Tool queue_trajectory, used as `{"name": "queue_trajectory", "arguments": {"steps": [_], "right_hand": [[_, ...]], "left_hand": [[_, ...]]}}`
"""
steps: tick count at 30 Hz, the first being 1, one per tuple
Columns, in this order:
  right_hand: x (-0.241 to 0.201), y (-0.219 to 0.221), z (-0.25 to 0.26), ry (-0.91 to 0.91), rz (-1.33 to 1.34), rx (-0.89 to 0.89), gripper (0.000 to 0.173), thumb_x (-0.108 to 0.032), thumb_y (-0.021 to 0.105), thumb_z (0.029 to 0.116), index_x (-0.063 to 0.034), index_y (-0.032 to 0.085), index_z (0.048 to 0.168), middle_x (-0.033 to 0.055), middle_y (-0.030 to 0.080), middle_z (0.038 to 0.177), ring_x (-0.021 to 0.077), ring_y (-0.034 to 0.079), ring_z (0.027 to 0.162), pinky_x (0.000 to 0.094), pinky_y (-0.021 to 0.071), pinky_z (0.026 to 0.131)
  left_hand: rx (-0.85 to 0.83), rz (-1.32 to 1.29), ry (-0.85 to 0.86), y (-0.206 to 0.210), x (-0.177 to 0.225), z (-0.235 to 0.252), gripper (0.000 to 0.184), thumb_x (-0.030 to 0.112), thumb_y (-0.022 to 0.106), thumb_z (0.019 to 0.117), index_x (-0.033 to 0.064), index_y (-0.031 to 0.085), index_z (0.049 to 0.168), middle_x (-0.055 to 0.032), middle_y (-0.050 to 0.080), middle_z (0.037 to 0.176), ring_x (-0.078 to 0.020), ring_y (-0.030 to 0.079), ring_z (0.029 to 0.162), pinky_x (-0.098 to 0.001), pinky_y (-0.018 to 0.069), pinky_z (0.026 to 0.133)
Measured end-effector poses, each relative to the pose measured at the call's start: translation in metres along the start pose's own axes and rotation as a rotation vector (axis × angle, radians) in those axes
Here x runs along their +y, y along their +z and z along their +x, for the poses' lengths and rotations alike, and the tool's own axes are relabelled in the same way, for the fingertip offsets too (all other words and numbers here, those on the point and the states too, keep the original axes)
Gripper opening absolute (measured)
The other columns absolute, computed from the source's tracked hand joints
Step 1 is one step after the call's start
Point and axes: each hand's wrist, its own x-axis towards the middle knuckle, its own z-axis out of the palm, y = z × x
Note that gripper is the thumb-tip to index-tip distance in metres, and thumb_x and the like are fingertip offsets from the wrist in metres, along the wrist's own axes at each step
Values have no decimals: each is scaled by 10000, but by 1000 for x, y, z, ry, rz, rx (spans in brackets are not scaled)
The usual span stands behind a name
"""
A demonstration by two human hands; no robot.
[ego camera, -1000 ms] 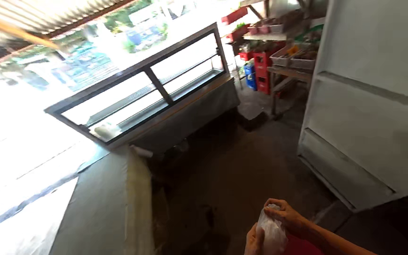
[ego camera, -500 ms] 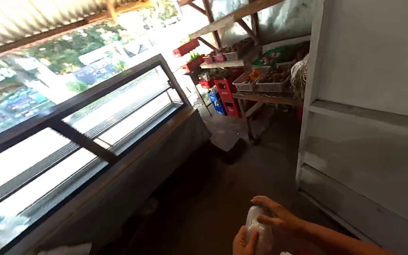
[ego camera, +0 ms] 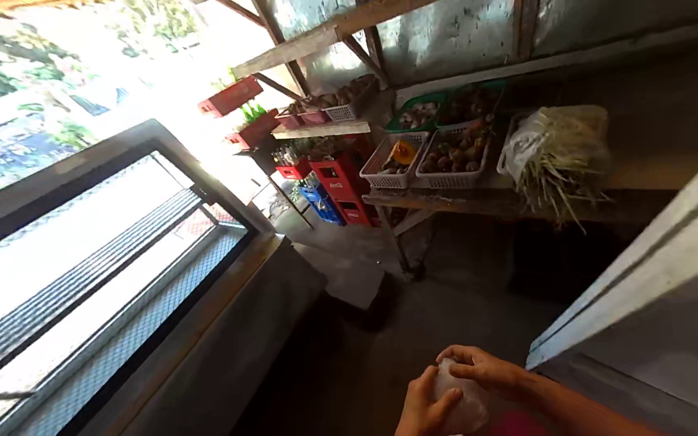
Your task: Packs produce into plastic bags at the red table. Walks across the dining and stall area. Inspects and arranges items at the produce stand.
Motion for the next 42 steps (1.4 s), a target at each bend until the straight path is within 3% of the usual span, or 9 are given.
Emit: {"name": "queue_trajectory", "arguments": {"steps": [6,8,11,16,20,26,31,34,42], "right_hand": [[-62,-41,77,-303,-124,553,328,-112,604,958,68,611,1232,135,694,1036,141,686,892,335,582,839],[-81,-60,106,-402,-210,712,394,-137,633,938,73,608,1270,182,678,1143,167,681,979,333,569,884],[-99,-77,150,-542,-215,656,505,-193,648,931,89,541,1336,163,680,1182,136,683,1034,312,572,920],[-118,-119,234,-721,-635,737,514,-465,533,1020,9,710,1113,186,662,1300,272,611,1249,415,480,1072],[-163,-176,268,-671,-866,857,486,-482,617,947,-65,744,1163,159,690,1036,302,673,939,441,576,811],[-213,-226,298,-350,-310,494,621,-321,731,914,31,563,1397,219,625,1309,219,677,1093,341,579,918],[-220,-253,325,-498,-239,675,368,-110,747,881,70,659,1190,146,680,1156,90,685,1001,238,587,879],[-226,-265,338,-562,-231,735,335,-115,746,891,39,670,1179,81,694,1164,64,680,1038,241,588,912],[-249,-267,403,-581,-114,909,212,7,718,852,-11,703,1063,-46,729,992,-20,675,900,187,582,826]], "left_hand": [[363,217,147,-57,-11,115,664,346,612,954,-138,488,1391,-349,458,1470,-477,430,1398,-618,319,1155],[423,83,187,-67,-12,156,684,361,478,1018,-168,391,1442,-359,354,1542,-421,344,1472,-528,277,1205],[332,-481,48,-74,-5,218,770,527,258,1064,-74,223,1544,-210,413,1538,-174,468,1371,-345,408,1128],[308,-995,-51,-101,19,334,685,504,52,1082,34,476,1344,-43,716,1126,-115,698,1009,-298,577,873],[458,-892,-140,-119,30,407,543,362,151,1123,38,587,1129,-18,699,843,-92,696,768,-280,601,717],[519,-441,214,-137,26,471,728,532,313,1065,-114,325,1401,-75,561,1169,27,597,979,-200,528,888],[66,-440,248,-175,27,519,616,290,463,1032,-141,328,1450,-182,530,1365,-58,586,1155,-257,505,1002],[-322,-710,47,-212,26,551,944,444,698,928,-64,171,1524,-103,593,1363,-112,639,1162,-338,543,999],[-284,-426,53,-272,29,615,251,-24,651,891,-74,627,1136,-22,738,934,-40,711,855,-254,602,831]]}}
